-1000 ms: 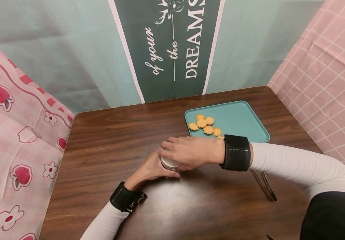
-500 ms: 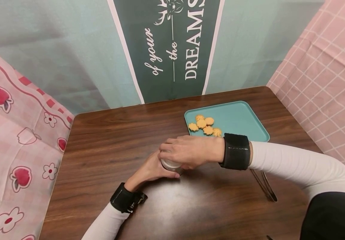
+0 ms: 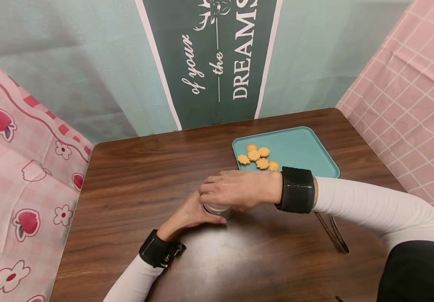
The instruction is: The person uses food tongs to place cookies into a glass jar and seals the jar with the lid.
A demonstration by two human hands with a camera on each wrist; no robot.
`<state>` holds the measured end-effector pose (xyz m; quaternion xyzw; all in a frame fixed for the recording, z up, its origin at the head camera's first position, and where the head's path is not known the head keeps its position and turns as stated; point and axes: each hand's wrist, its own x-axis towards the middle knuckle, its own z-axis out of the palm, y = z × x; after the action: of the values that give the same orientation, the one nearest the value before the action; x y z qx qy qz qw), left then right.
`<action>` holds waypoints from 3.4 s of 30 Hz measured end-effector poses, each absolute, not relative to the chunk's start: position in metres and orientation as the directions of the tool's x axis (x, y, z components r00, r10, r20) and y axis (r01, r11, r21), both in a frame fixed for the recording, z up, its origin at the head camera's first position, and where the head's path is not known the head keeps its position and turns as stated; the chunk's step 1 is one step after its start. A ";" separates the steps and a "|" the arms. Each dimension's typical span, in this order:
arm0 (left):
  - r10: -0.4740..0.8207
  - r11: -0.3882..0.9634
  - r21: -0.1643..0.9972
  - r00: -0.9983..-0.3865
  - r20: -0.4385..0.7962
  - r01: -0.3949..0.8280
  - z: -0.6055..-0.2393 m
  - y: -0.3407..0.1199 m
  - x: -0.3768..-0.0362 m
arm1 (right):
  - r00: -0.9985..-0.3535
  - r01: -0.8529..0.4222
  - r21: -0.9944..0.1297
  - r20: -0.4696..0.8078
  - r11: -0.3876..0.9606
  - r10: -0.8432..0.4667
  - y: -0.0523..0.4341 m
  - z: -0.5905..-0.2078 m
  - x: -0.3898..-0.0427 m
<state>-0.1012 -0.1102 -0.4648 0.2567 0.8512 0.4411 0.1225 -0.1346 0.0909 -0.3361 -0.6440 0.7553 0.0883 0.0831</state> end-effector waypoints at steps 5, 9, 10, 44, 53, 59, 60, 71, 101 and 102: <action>0.541 0.454 0.831 -0.840 0.030 0.322 -0.464 -0.110 -0.100 | -0.162 -0.986 0.005 -0.232 0.165 -0.959 0.091 -0.336 -0.135; 0.531 0.397 0.867 -0.846 0.052 0.302 -0.465 -0.109 -0.101 | -0.208 -0.976 -0.012 -0.204 0.215 -0.957 0.092 -0.337 -0.133; 0.532 0.386 0.870 -0.845 0.062 0.307 -0.466 -0.108 -0.101 | -0.224 -0.973 -0.009 -0.194 0.230 -0.955 0.092 -0.337 -0.133; 0.508 0.451 0.853 -0.861 -0.004 0.262 -0.467 -0.107 -0.102 | -0.295 -0.956 0.036 -0.151 0.293 -0.944 0.091 -0.344 -0.127; 0.516 0.411 0.875 -0.857 0.007 0.255 -0.467 -0.109 -0.101 | -0.249 -0.968 -0.001 -0.144 0.252 -0.958 0.092 -0.343 -0.129; 0.524 0.411 0.874 -0.852 0.007 0.260 -0.467 -0.109 -0.101 | -0.248 -0.968 0.000 -0.152 0.250 -0.957 0.092 -0.343 -0.129; 0.525 0.410 0.874 -0.851 0.007 0.260 -0.467 -0.109 -0.101 | -0.248 -0.968 -0.001 -0.153 0.251 -0.957 0.092 -0.343 -0.129; 0.516 0.422 0.867 -0.856 0.011 0.265 -0.467 -0.108 -0.100 | -0.251 -0.968 0.016 -0.167 0.252 -0.953 0.094 -0.338 -0.128; 0.478 0.479 0.841 -0.879 -0.008 0.253 -0.465 -0.107 -0.101 | -0.312 -0.950 0.039 -0.129 0.310 -0.941 0.124 -0.324 -0.136; 0.479 0.477 0.842 -0.878 -0.007 0.254 -0.465 -0.107 -0.101 | -0.317 -0.948 0.041 -0.128 0.315 -0.940 0.126 -0.324 -0.136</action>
<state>-0.1014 -0.1073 -0.4654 0.2153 0.8507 0.4639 0.1212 -0.1363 0.1258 -0.3239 -0.5829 0.8097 0.0540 0.0403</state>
